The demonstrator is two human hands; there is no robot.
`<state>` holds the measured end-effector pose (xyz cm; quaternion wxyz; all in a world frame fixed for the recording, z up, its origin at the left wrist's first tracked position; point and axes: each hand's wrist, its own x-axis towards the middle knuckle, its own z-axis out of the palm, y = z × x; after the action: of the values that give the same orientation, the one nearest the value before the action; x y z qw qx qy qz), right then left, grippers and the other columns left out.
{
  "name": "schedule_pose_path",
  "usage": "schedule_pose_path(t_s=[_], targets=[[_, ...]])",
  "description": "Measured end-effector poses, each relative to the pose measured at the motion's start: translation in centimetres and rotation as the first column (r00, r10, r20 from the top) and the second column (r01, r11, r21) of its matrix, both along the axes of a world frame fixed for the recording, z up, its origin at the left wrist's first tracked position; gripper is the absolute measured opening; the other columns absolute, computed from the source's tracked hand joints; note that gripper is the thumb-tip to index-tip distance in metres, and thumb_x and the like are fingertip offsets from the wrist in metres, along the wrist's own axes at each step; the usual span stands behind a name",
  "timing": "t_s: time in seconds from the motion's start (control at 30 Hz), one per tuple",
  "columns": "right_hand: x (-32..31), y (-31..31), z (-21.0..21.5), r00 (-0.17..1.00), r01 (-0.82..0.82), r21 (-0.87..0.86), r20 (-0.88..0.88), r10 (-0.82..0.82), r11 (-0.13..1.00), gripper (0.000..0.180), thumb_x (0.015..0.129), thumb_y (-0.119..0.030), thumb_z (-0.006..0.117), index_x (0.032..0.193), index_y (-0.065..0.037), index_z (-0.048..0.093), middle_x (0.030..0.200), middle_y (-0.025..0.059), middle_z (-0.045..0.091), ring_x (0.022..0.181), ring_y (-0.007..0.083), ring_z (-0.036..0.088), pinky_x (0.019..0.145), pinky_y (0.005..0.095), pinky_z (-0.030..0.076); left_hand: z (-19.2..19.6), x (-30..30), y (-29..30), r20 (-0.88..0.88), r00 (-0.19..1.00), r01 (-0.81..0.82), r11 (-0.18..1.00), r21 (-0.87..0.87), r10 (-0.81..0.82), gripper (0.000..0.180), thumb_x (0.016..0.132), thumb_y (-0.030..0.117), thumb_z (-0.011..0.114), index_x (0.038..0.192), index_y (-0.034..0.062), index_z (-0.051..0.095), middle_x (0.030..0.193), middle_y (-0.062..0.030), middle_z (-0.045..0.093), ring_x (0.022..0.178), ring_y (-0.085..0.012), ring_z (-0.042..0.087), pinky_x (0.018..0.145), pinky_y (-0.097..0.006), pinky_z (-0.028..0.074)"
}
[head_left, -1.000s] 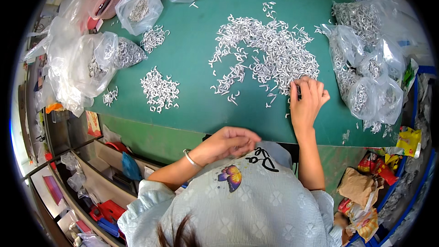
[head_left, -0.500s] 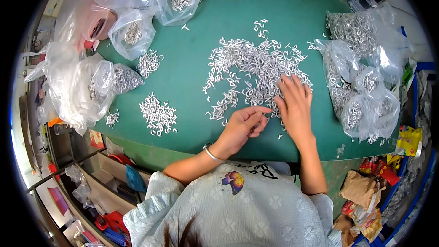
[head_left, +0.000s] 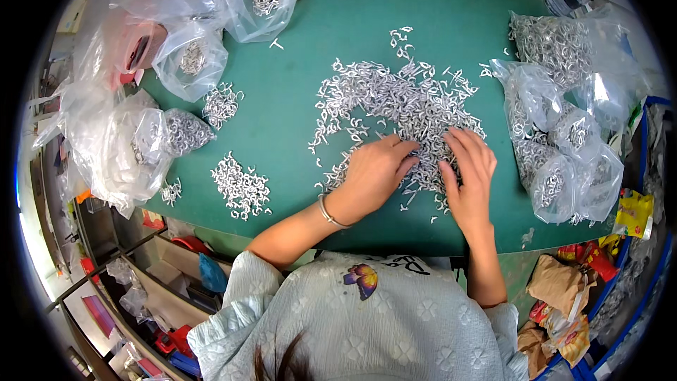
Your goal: The person sorts small white plastic parts on a green work surface by hand, moving them from a central pile into smaller counts and placing them into clear plastic bags.
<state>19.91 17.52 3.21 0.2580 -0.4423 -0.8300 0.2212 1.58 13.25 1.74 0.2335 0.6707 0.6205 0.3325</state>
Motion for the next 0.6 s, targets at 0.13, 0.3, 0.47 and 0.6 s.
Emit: schedule_pose_path(t_s=[0.13,0.3,0.47,0.6], targets=[[1.1,-1.4,-0.3,0.973,-0.106,-0.053,0.199,0.114,0.993,0.036,0.081,-0.009,0.067,0.117,-0.006,0.061,0.129,0.006,0.055,0.132,0.0299,0.041,0.106,0.0562,0.022,0.3,-0.4,-0.6,-0.099,0.995,-0.023,0.997,-0.076,0.015,0.011,0.082,0.009,0.067,0.093,0.0079,0.066,0.078,-0.0096,0.06,0.064,-0.0303,0.06,0.056,-0.04,0.047],[2.6,-1.8,-1.1,0.994,-0.042,-0.019,0.096,0.044,0.999,0.036,0.081,-0.009,0.067,0.116,-0.006,0.061,0.132,0.0057,0.054,0.131,0.0303,0.041,0.106,0.0552,0.022,1.0,-0.7,-0.7,-0.069,0.998,-0.019,0.997,-0.079,0.013,0.012,0.082,0.009,0.066,0.094,0.0081,0.065,0.081,-0.0094,0.061,0.066,-0.0309,0.061,0.057,-0.041,0.047],[0.8,-2.0,-0.3,0.987,-0.086,-0.044,0.135,0.091,0.995,0.03,0.081,-0.01,0.067,0.111,-0.005,0.063,0.13,0.0064,0.055,0.132,0.0304,0.04,0.107,0.0533,0.021,0.5,-0.9,-1.2,-0.119,0.993,-0.025,0.994,-0.103,0.013,0.013,0.082,0.007,0.065,0.095,0.0073,0.064,0.083,-0.0098,0.061,0.067,-0.031,0.06,0.057,-0.041,0.047],[1.7,-3.3,-0.3,0.986,-0.143,-0.057,0.079,0.147,0.988,0.019,0.08,-0.008,0.068,0.099,-0.004,0.066,0.12,0.0061,0.06,0.127,0.0289,0.047,0.105,0.0513,0.025,0.5,-1.8,-1.8,-0.127,0.986,-0.114,0.992,-0.06,0.106,0.014,0.083,0.006,0.065,0.096,0.0069,0.063,0.082,-0.0099,0.061,0.066,-0.031,0.06,0.057,-0.041,0.046]])
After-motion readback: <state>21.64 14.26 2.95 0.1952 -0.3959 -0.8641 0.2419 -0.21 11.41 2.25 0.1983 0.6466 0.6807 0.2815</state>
